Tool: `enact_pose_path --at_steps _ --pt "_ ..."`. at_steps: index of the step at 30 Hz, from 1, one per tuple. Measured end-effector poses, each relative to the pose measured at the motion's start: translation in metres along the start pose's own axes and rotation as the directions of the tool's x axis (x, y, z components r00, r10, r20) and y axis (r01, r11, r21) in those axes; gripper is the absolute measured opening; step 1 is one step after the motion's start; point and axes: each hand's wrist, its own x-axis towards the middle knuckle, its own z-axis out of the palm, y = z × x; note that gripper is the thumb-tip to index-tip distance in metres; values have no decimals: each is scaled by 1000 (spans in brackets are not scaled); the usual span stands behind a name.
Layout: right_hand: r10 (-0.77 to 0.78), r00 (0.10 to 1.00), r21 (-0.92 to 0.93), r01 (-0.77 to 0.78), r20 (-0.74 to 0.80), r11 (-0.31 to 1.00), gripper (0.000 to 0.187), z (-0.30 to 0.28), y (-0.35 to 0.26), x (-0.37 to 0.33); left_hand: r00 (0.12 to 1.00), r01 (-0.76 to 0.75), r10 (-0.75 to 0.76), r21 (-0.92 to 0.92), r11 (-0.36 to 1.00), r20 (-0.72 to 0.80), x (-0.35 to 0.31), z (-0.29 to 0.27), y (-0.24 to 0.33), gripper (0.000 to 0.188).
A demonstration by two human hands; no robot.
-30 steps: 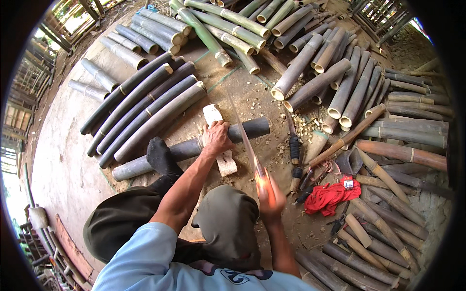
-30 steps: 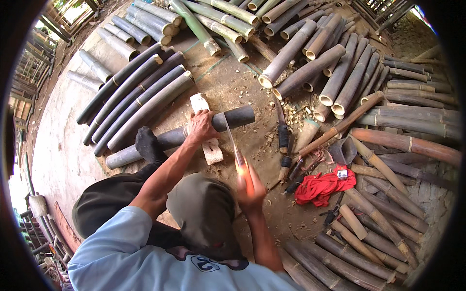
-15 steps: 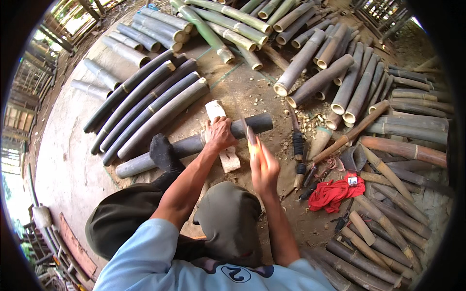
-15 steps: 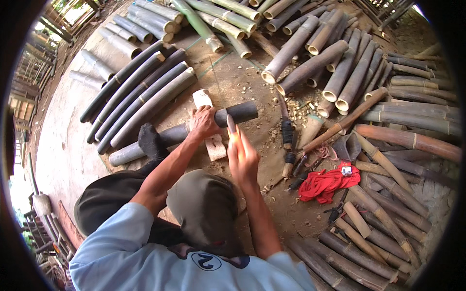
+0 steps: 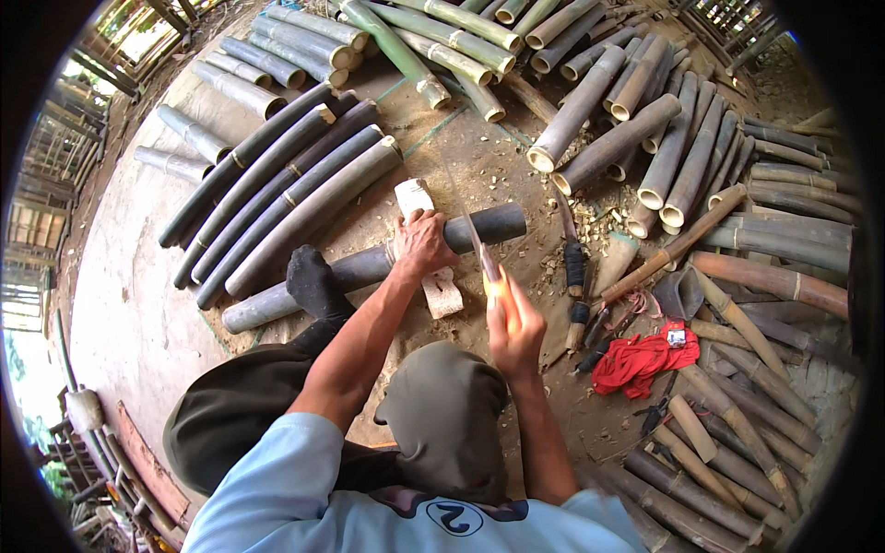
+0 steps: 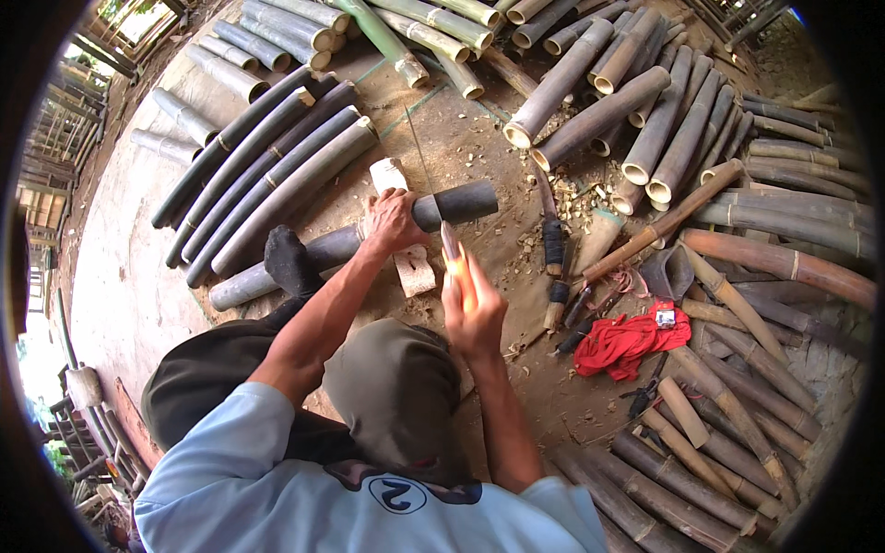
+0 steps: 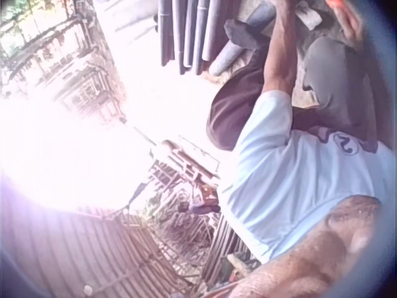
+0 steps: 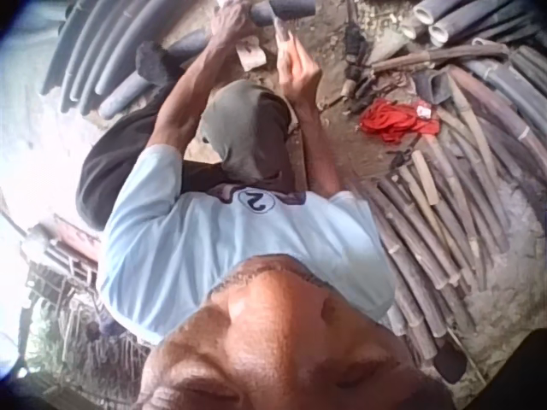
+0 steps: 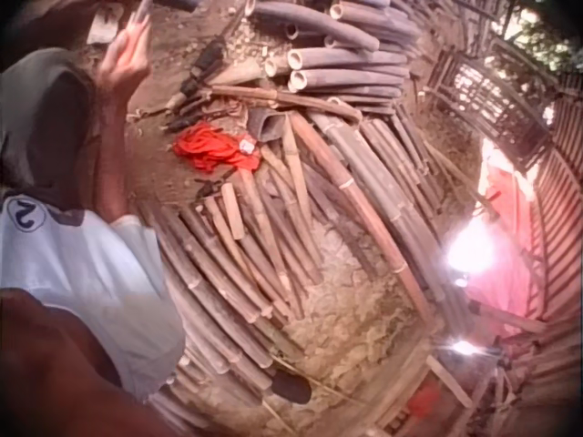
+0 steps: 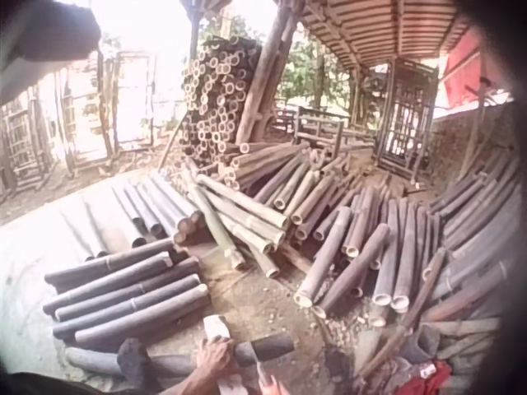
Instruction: The person saws a section of bamboo while sitting on the ground, then moves several other bamboo poles to the side.
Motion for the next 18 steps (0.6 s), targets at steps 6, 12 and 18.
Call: enact_pose_path --at_steps 6,12,18 --pt "14 999 -52 -12 40 999 44 -58 -8 -120 999 27 -28 9 1000 45 -5 -12 -10 60" --pt "-53 997 -60 57 63 997 42 -7 20 -18 1000 25 -25 -33 999 8 -3 -5 -7 66" --pt "-32 997 -57 36 70 998 45 -16 -5 -47 998 41 -41 7 999 36 6 -13 -20 67"
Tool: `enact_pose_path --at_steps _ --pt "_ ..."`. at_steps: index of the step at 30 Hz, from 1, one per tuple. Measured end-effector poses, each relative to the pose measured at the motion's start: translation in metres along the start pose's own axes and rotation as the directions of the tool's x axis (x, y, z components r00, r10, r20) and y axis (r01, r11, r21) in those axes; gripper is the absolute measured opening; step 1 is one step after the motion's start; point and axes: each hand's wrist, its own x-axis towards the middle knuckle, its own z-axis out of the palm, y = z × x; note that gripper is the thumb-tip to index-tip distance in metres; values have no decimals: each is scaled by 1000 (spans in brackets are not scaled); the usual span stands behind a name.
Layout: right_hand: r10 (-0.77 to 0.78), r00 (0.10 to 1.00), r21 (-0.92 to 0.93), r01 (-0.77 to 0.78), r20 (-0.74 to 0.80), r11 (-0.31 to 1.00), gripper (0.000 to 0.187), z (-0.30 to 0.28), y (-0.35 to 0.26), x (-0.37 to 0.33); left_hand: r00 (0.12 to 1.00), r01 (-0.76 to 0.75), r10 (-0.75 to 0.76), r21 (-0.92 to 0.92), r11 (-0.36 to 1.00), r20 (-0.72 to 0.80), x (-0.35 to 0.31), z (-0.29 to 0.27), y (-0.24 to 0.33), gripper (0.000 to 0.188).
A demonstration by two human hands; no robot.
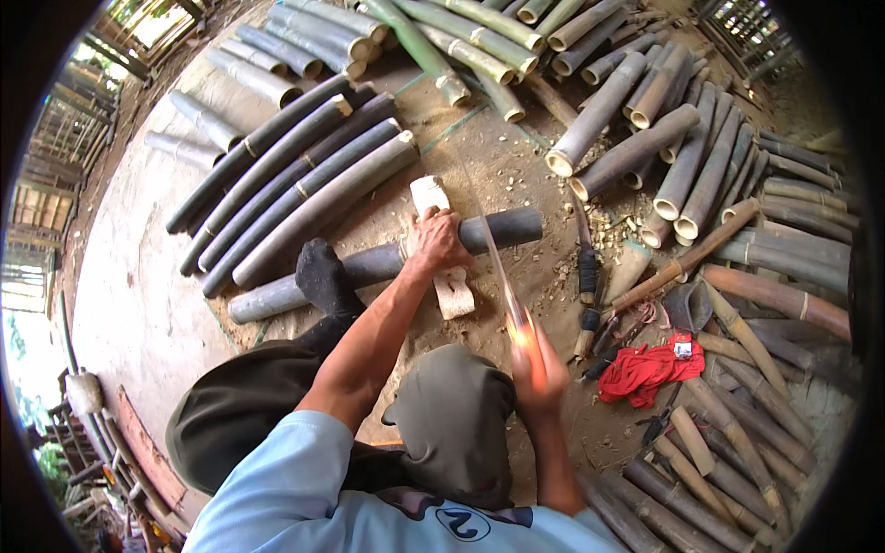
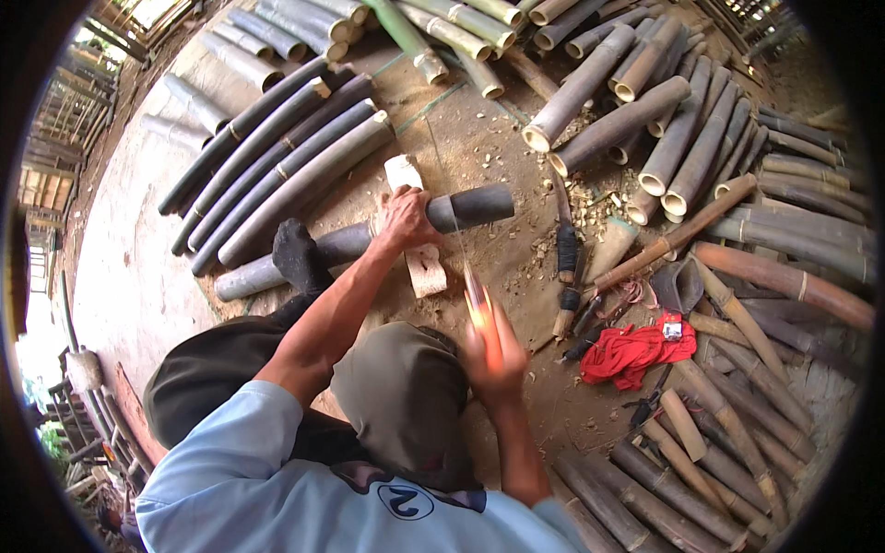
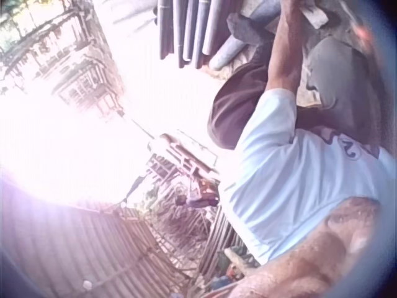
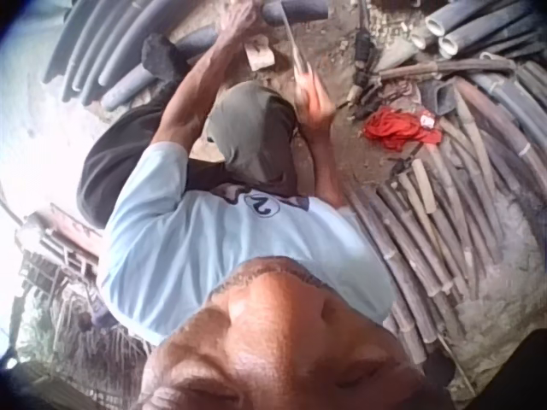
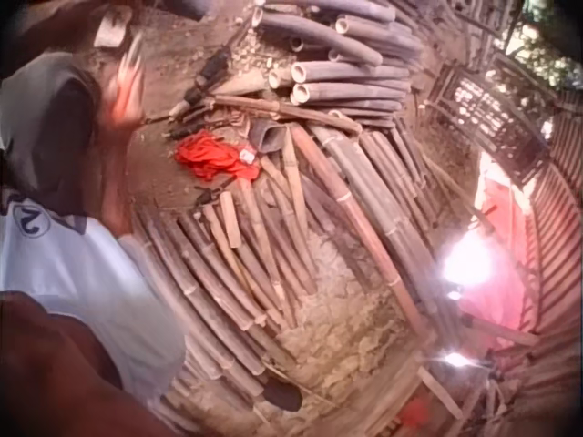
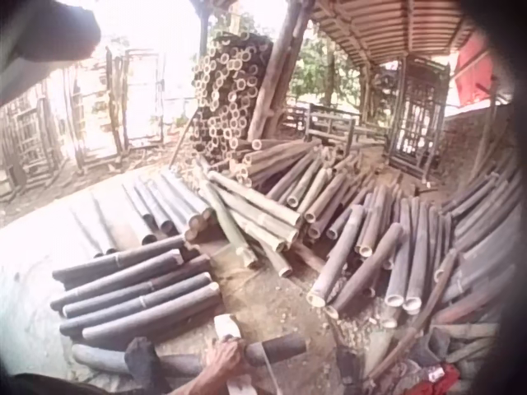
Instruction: The person saws a section of bamboo while sitting on the ground, then moves several other bamboo poles to the side.
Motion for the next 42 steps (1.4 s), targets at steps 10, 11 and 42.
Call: enact_pose_path --at_steps 10,11,42 --pt "40 999 8 -40 -34 999 36 13 13 66 1000 -4 6 -65 998 21 -4 13 25 67" --pt "-5 995 40 9 -99 999 35 19 14 73 999 -6 9 -64 998 40 -6 15 26 67" --pt "50 998 118 -45 -39 992 40 31 29 25 1000 11 -11 -21 1000 16 -13 10 1 69"
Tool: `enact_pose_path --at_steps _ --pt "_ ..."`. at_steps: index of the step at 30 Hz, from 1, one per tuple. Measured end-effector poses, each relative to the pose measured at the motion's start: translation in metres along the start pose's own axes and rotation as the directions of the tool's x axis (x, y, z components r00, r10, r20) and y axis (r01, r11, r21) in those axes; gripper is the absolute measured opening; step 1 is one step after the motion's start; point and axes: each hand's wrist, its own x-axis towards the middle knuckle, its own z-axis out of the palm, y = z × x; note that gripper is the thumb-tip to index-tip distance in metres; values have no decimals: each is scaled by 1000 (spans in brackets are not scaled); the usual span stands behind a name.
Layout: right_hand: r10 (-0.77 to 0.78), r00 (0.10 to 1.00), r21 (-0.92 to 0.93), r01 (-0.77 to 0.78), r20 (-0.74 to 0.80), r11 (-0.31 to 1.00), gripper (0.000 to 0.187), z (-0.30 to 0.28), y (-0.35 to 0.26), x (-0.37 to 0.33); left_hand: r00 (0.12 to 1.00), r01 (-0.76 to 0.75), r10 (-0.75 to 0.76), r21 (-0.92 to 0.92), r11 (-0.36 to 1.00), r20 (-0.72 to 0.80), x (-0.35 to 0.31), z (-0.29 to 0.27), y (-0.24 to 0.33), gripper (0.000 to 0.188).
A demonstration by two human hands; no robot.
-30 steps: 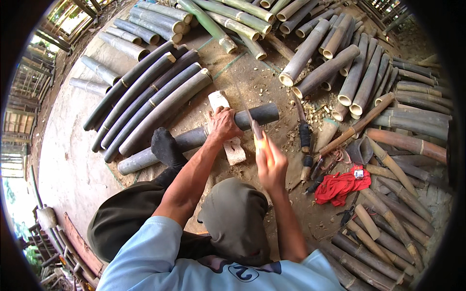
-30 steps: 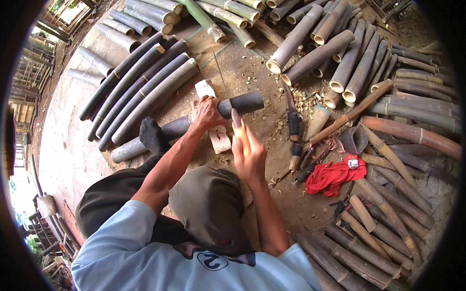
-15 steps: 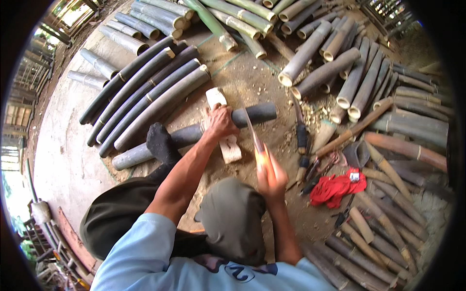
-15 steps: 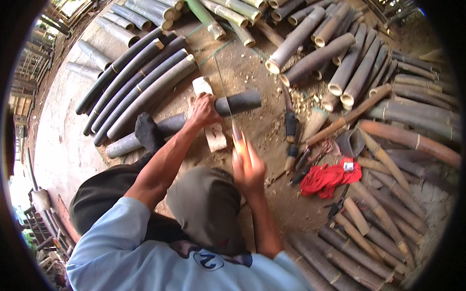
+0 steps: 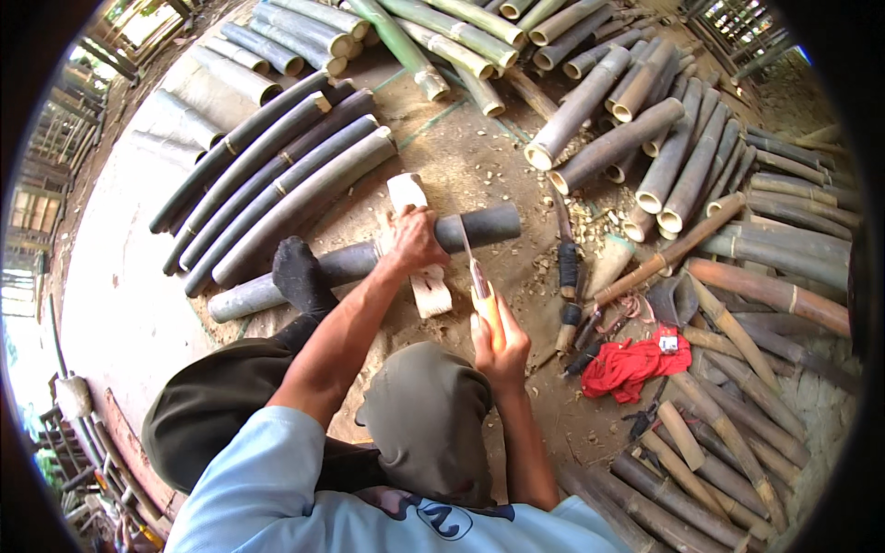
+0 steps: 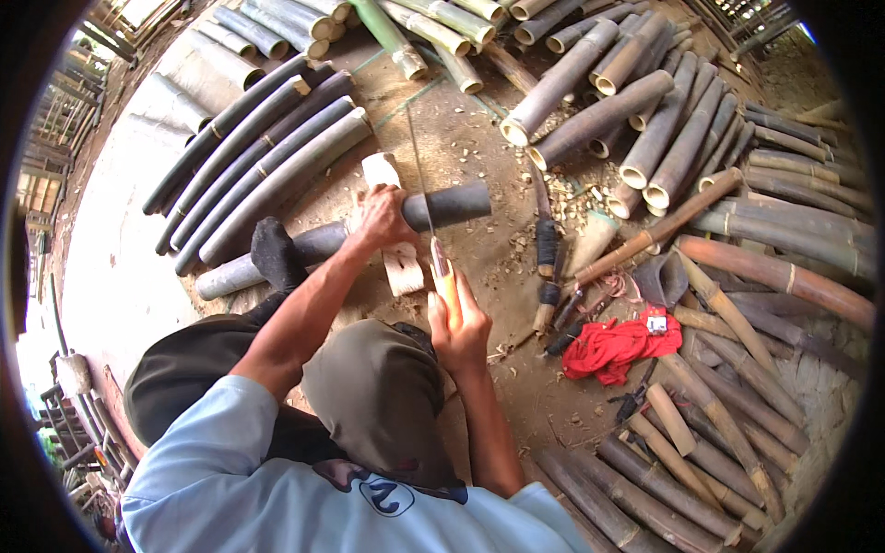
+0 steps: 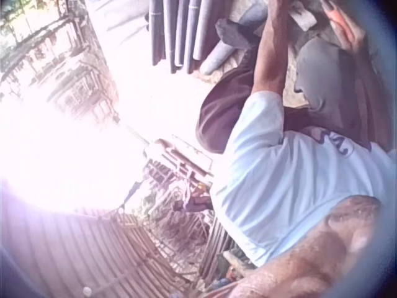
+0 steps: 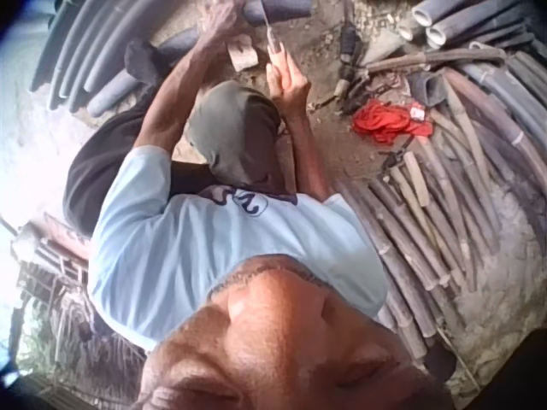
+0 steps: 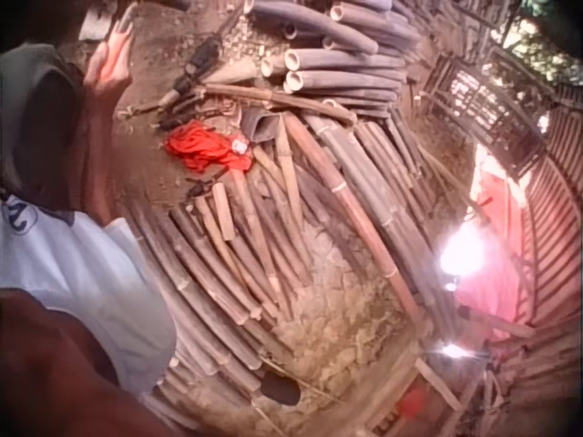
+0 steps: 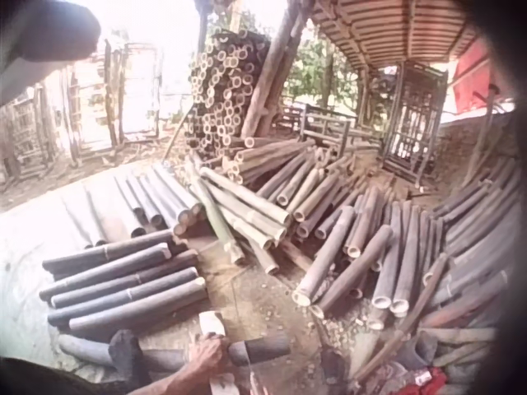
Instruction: The person saws a section of bamboo while sitting on the ground, then moves several other bamboo poles to the side.
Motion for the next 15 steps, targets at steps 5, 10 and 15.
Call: enact_pose_path --at_steps 5,10,15 --pt "78 997 19 -79 27 997 45 -14 -3 -8 996 -14 21 -76 997 89 -10 -9 14 64" --pt "1 999 -35 -2 -36 999 48 -10 -5 -4 930 -90 -122 -538 838 -346 4 -31 15 62" --pt "107 994 -4 -107 -31 994 51 -6 -4 -6 949 -215 250 -185 959 194 56 -58 130 64"
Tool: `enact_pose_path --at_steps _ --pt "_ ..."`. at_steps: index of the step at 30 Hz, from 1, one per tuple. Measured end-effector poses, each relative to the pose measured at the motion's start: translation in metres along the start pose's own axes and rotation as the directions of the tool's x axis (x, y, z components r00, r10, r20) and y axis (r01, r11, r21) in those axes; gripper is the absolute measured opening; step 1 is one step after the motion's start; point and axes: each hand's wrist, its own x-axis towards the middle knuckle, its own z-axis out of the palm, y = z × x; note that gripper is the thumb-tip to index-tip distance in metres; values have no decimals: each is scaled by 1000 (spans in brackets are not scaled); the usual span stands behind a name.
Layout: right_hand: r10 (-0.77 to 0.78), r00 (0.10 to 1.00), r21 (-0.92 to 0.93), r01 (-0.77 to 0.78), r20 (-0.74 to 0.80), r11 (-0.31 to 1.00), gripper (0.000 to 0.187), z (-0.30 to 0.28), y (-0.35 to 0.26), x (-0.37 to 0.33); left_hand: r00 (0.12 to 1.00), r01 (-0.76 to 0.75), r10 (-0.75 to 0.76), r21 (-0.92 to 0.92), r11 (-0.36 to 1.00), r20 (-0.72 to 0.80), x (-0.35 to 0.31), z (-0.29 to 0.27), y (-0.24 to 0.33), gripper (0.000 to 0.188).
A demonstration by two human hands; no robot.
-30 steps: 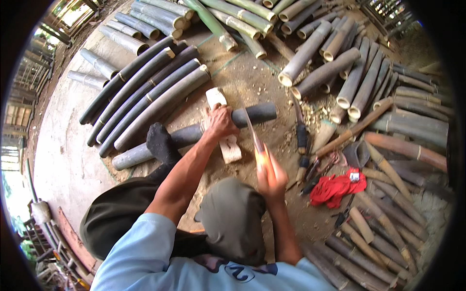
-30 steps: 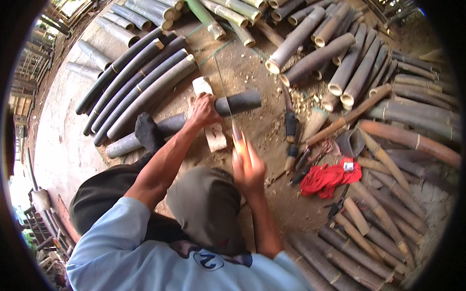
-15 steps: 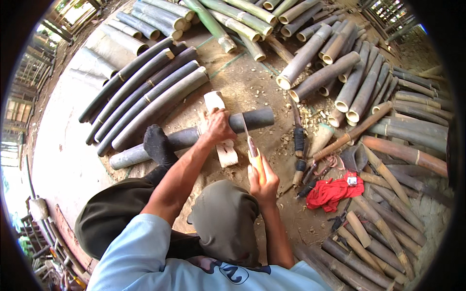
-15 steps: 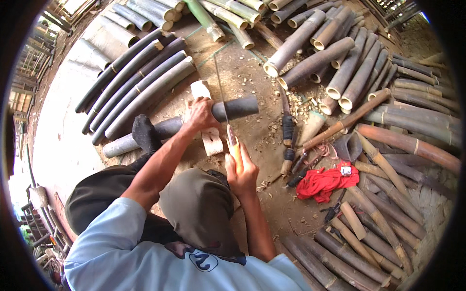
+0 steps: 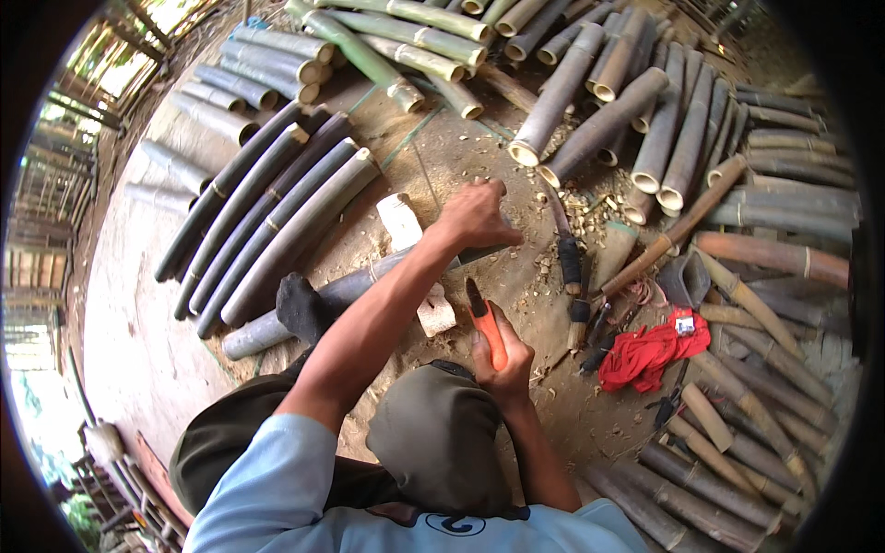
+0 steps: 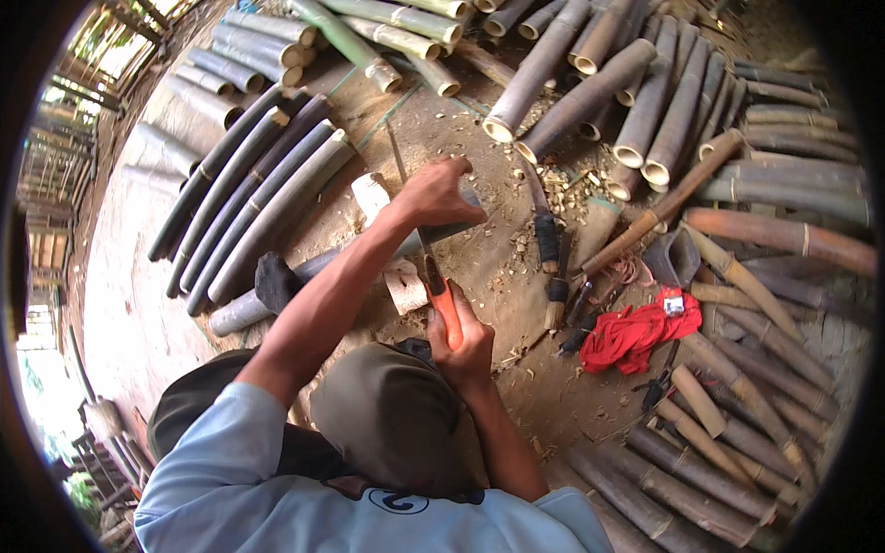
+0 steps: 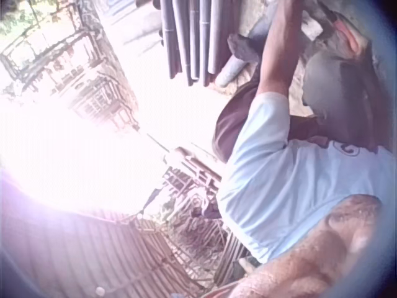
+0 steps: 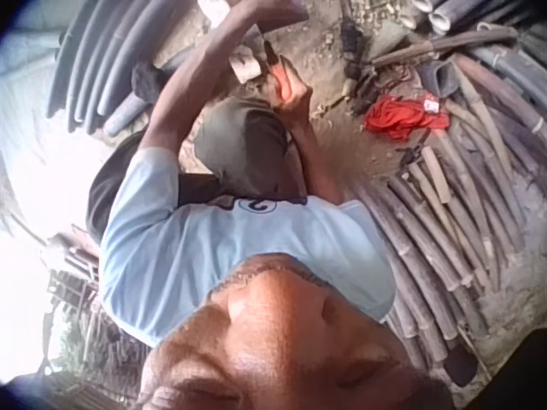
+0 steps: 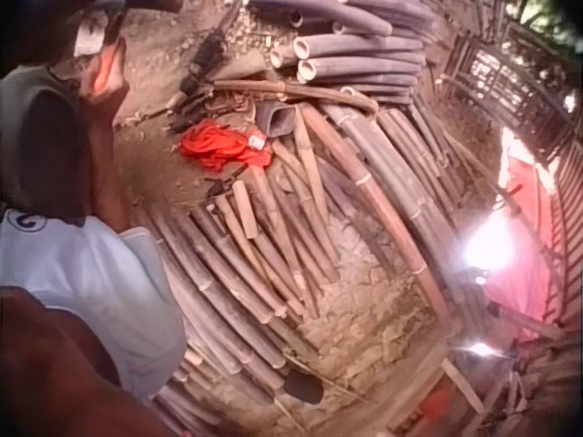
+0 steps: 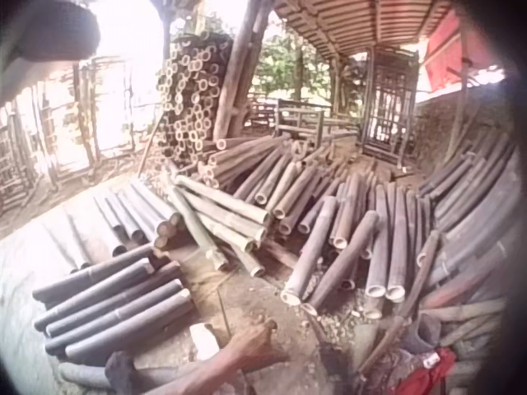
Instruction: The person saws a section of bamboo while sitting on the ground, then moves several other bamboo poles to the side.
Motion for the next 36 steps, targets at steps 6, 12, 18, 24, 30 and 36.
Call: enact_pose_path --at_steps 6,12,18,24,30,36 --pt "-111 989 -16 110 -97 994 53 11 4 -3 969 50 -106 243 969 224 43 48 -24 62" --pt "-41 999 -76 40 -14 996 50 -51 -19 -94 920 44 -160 312 949 358 53 51 -39 52" --pt "3 1000 -19 -3 14 1000 47 -50 -4 -73 955 -16 -68 281 960 289 62 50 -39 54" --pt "107 994 -30 -107 26 994 47 -15 0 -18 940 -57 -39 270 961 338 59 66 -38 56" --pt "-36 999 29 36 -8 999 47 -60 -9 -94 942 -71 -13 236 969 334 69 47 -53 45" --pt "-80 995 -36 79 -54 996 51 11 12 20 962 -59 8 178 982 274 63 65 -43 51"
